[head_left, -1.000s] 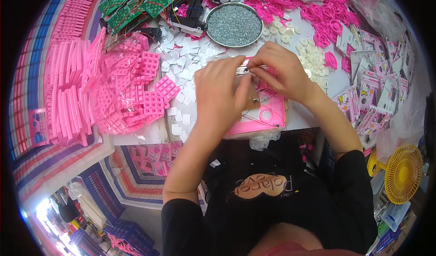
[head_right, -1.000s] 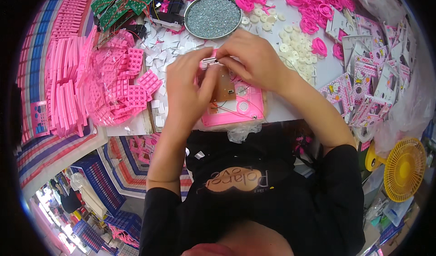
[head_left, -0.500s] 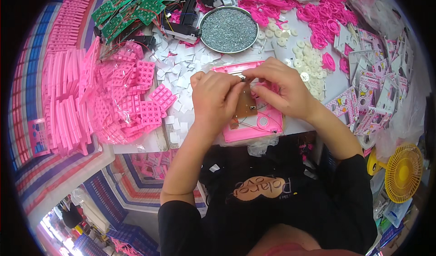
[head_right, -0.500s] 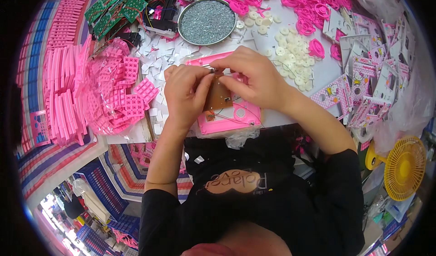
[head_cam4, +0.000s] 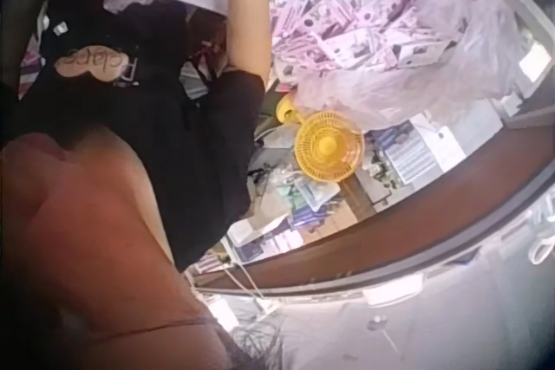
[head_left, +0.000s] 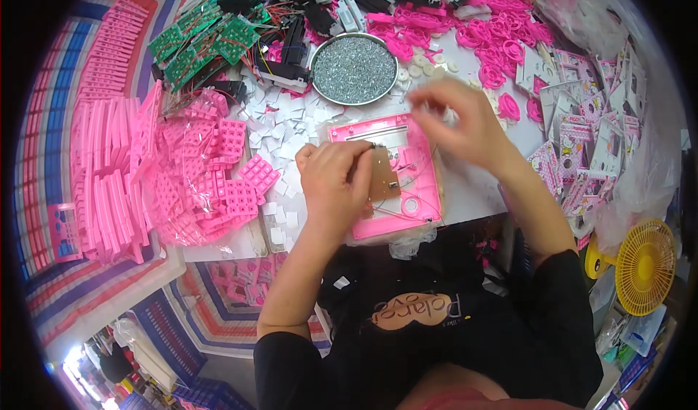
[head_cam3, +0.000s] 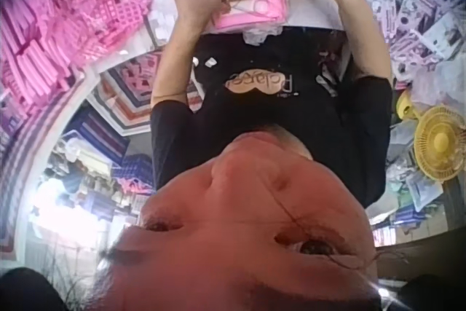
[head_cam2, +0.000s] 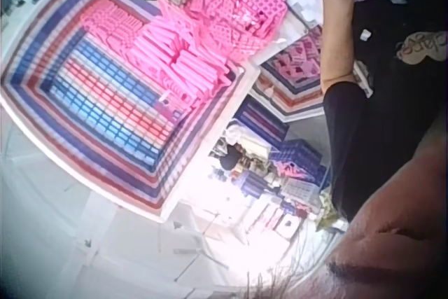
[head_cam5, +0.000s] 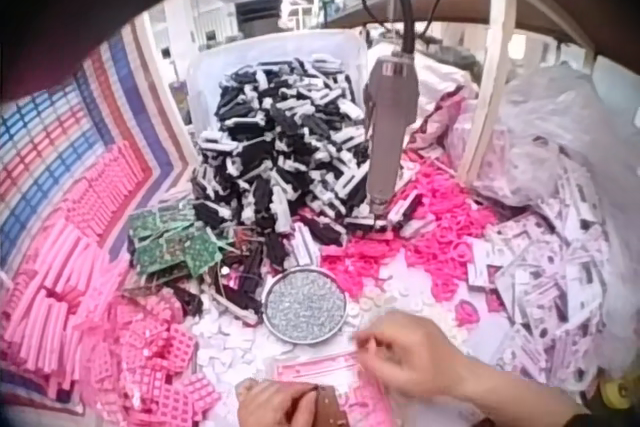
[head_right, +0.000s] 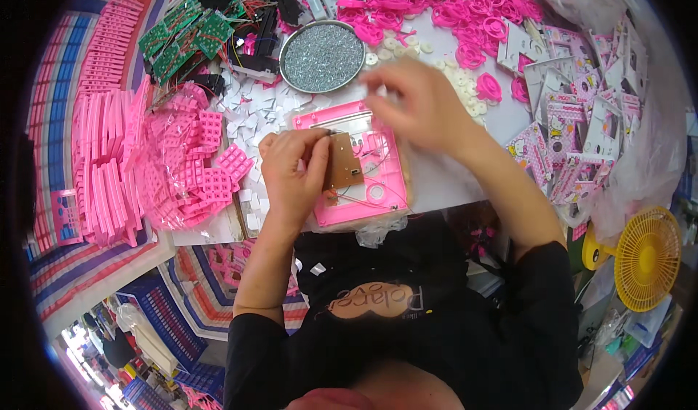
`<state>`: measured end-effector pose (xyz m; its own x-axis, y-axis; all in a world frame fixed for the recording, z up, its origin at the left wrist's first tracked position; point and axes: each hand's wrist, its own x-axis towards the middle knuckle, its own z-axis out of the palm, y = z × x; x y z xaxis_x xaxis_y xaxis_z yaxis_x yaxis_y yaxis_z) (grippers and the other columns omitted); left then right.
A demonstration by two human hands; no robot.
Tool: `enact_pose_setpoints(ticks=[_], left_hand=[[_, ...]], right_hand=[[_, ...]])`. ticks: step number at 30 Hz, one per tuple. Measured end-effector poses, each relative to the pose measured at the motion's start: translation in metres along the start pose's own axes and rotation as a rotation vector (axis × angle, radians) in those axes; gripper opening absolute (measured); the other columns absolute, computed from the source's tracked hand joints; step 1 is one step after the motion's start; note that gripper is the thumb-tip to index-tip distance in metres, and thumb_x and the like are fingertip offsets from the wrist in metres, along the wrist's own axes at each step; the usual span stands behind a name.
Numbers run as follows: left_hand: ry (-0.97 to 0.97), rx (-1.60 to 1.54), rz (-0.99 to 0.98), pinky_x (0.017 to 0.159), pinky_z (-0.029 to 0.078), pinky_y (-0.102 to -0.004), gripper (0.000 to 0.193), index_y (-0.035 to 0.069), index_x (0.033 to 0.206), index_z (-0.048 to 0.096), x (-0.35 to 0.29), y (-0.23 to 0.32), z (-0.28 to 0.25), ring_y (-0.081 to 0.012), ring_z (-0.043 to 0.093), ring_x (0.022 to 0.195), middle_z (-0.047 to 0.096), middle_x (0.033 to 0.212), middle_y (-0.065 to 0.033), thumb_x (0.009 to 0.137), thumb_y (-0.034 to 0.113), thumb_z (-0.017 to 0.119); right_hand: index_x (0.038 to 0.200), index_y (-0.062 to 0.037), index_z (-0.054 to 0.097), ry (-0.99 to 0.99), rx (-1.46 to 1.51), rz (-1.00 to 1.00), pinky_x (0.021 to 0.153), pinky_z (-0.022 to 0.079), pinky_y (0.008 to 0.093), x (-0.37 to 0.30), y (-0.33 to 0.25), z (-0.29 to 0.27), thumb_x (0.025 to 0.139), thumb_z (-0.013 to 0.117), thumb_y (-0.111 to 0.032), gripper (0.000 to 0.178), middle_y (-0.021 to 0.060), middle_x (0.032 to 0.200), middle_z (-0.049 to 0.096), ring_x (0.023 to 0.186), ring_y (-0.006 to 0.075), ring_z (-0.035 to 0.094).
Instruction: Assembling electronic components and plastic parts into toy calculators using a hot glue gun.
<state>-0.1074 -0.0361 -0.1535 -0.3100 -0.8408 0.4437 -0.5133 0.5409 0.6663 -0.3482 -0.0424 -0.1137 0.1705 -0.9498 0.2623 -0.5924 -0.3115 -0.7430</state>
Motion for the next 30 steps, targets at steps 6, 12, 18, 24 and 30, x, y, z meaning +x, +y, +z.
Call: enact_pose_setpoints(ticks=[6, 12, 18, 24, 30], left_hand=[[0.019, -0.032, -0.076, 0.079, 0.036, -0.0325, 0.006, 0.007, 0.09, 0.072, -0.003, -0.002, -0.003, -0.0141, 0.056, 0.063, 0.066, 0.074, -0.0022, 0.085, 0.007, 0.075], [0.048, -0.059, -0.051, 0.08, 0.037, -0.0321, 0.006, 0.007, 0.09, 0.072, 0.001, -0.004, 0.004, -0.0139, 0.057, 0.063, 0.067, 0.076, -0.002, 0.085, 0.008, 0.076], [0.085, -0.049, -0.101, 0.079, 0.039, -0.0318, 0.006, 0.006, 0.091, 0.073, -0.009, -0.018, -0.003, -0.0142, 0.058, 0.067, 0.068, 0.078, -0.0023, 0.085, 0.008, 0.076], [0.037, -0.248, -0.219, 0.073, 0.044, -0.0319, 0.008, 0.004, 0.092, 0.074, -0.004, -0.028, -0.004, -0.0151, 0.058, 0.071, 0.071, 0.082, -0.0051, 0.086, 0.009, 0.075], [-0.093, -0.04, 0.048, 0.081, 0.042, -0.034, 0.008, 0.007, 0.091, 0.074, 0.012, -0.026, -0.017, -0.0194, 0.061, 0.074, 0.071, 0.084, -0.0042, 0.083, 0.009, 0.077]], right_hand=[[0.112, -0.0034, 0.066, 0.182, -0.819, -0.062, 0.085, 0.051, 0.0462, 0.177, 0.067, 0.048, 0.082, 0.067, -0.01, 0.031, 0.0181, 0.102, 0.069, 0.097, 0.0385, 0.063], [0.109, -0.0017, 0.064, 0.06, -0.847, 0.285, 0.084, 0.056, 0.0494, 0.223, 0.109, 0.046, 0.088, 0.059, -0.011, 0.023, 0.024, 0.106, 0.072, 0.103, 0.037, 0.07], [0.127, -0.0054, 0.063, 0.372, -0.33, -0.456, 0.089, 0.05, 0.0431, 0.11, -0.011, 0.028, 0.088, 0.068, -0.014, 0.041, 0.0172, 0.115, 0.065, 0.104, 0.0337, 0.061], [0.13, -0.0055, 0.06, -0.287, -0.249, -0.289, 0.085, 0.053, 0.0402, -0.018, -0.044, 0.007, 0.072, 0.079, -0.003, 0.061, 0.0131, 0.109, 0.064, 0.101, 0.0305, 0.06], [0.131, -0.0022, 0.06, -0.217, -0.074, -0.181, 0.09, 0.051, 0.0413, -0.017, -0.024, 0.031, 0.073, 0.082, -0.013, 0.063, 0.0131, 0.115, 0.065, 0.105, 0.0323, 0.059]])
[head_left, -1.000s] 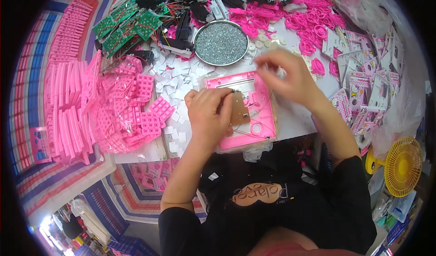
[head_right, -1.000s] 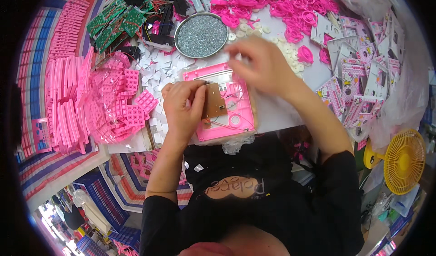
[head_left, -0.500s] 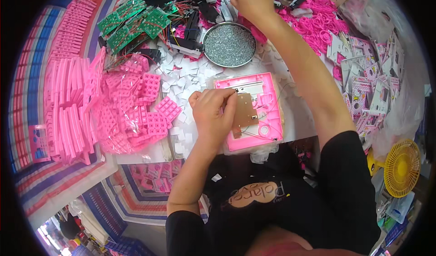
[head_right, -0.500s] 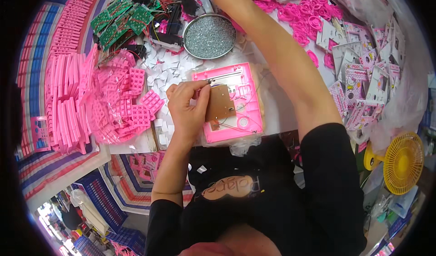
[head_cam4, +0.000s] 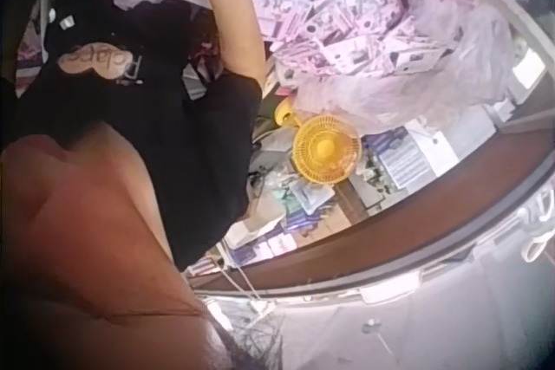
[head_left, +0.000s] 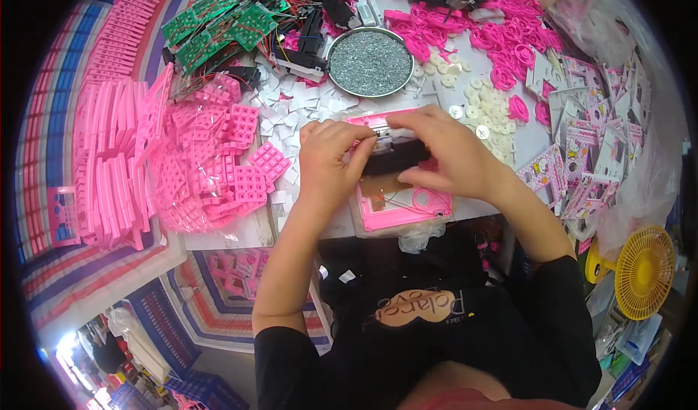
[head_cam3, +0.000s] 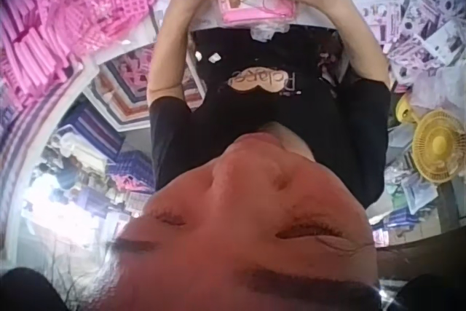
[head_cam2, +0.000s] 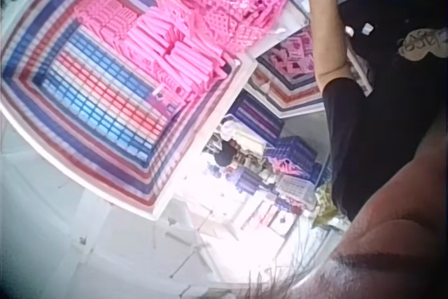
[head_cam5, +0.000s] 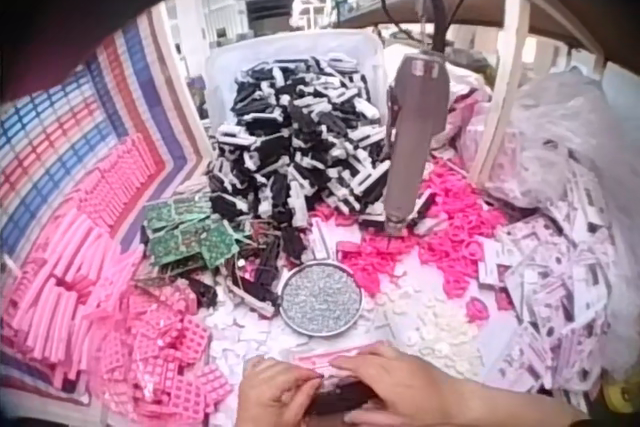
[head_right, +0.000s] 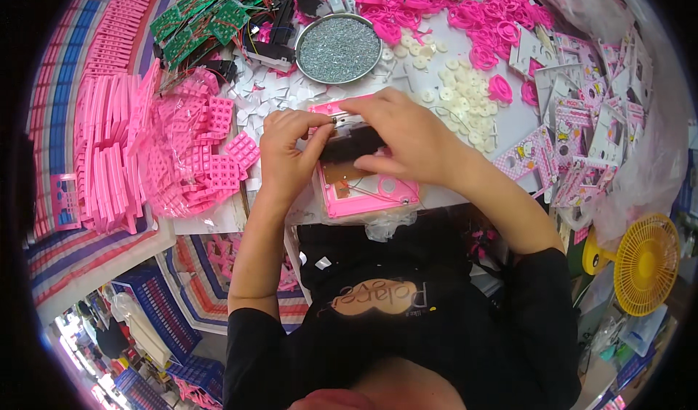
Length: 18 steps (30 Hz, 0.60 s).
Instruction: Assembling electronic components and plastic parts into toy calculators using a hot glue gun.
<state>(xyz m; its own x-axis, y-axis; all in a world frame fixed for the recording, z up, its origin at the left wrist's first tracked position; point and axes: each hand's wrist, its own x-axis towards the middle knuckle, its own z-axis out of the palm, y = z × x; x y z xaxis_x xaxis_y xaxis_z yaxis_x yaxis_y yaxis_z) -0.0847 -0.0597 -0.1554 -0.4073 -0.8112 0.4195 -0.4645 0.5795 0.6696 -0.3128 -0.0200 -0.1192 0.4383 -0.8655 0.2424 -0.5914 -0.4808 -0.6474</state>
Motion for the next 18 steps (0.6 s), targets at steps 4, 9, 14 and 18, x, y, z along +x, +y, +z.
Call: enact_pose_setpoints(ticks=[4, 9, 14, 18], left_hand=[[-0.042, 0.017, 0.096, 0.083, 0.038, -0.0358, 0.01, 0.01, 0.09, 0.072, 0.001, -0.003, 0.0, -0.0204, 0.062, 0.077, 0.071, 0.084, -0.0018, 0.082, 0.008, 0.076], [-0.084, 0.028, 0.185, 0.083, 0.038, -0.0363, 0.013, 0.012, 0.091, 0.071, -0.002, -0.003, -0.001, -0.0199, 0.062, 0.077, 0.07, 0.083, 0.0, 0.081, 0.008, 0.077], [-0.192, 0.054, 0.259, 0.082, 0.038, -0.0363, 0.018, 0.012, 0.093, 0.071, 0.0, -0.003, -0.01, -0.0197, 0.062, 0.077, 0.069, 0.083, -0.0002, 0.079, 0.007, 0.079], [-0.207, 0.063, 0.338, 0.081, 0.04, -0.0369, 0.023, 0.013, 0.097, 0.071, 0.004, -0.001, -0.017, -0.0202, 0.062, 0.076, 0.069, 0.083, -0.0007, 0.077, 0.007, 0.08]], right_hand=[[0.132, -0.002, 0.061, 0.054, -0.052, -0.072, 0.094, 0.049, 0.0429, -0.002, 0.004, 0.006, 0.077, 0.081, -0.022, 0.062, 0.0151, 0.123, 0.063, 0.111, 0.0353, 0.055], [0.133, -0.0038, 0.06, 0.045, -0.122, -0.107, 0.097, 0.047, 0.0435, 0.003, 0.005, 0.005, 0.078, 0.08, -0.029, 0.064, 0.0132, 0.121, 0.063, 0.11, 0.0336, 0.054], [0.128, -0.007, 0.063, -0.02, -0.027, -0.108, 0.097, 0.046, 0.0432, -0.009, 0.007, 0.001, 0.077, 0.08, -0.027, 0.058, 0.011, 0.116, 0.064, 0.108, 0.0325, 0.055], [0.12, -0.0087, 0.065, -0.045, -0.078, -0.198, 0.094, 0.048, 0.0423, -0.008, 0.009, 0.007, 0.075, 0.081, -0.02, 0.049, 0.0077, 0.115, 0.066, 0.107, 0.0309, 0.057]])
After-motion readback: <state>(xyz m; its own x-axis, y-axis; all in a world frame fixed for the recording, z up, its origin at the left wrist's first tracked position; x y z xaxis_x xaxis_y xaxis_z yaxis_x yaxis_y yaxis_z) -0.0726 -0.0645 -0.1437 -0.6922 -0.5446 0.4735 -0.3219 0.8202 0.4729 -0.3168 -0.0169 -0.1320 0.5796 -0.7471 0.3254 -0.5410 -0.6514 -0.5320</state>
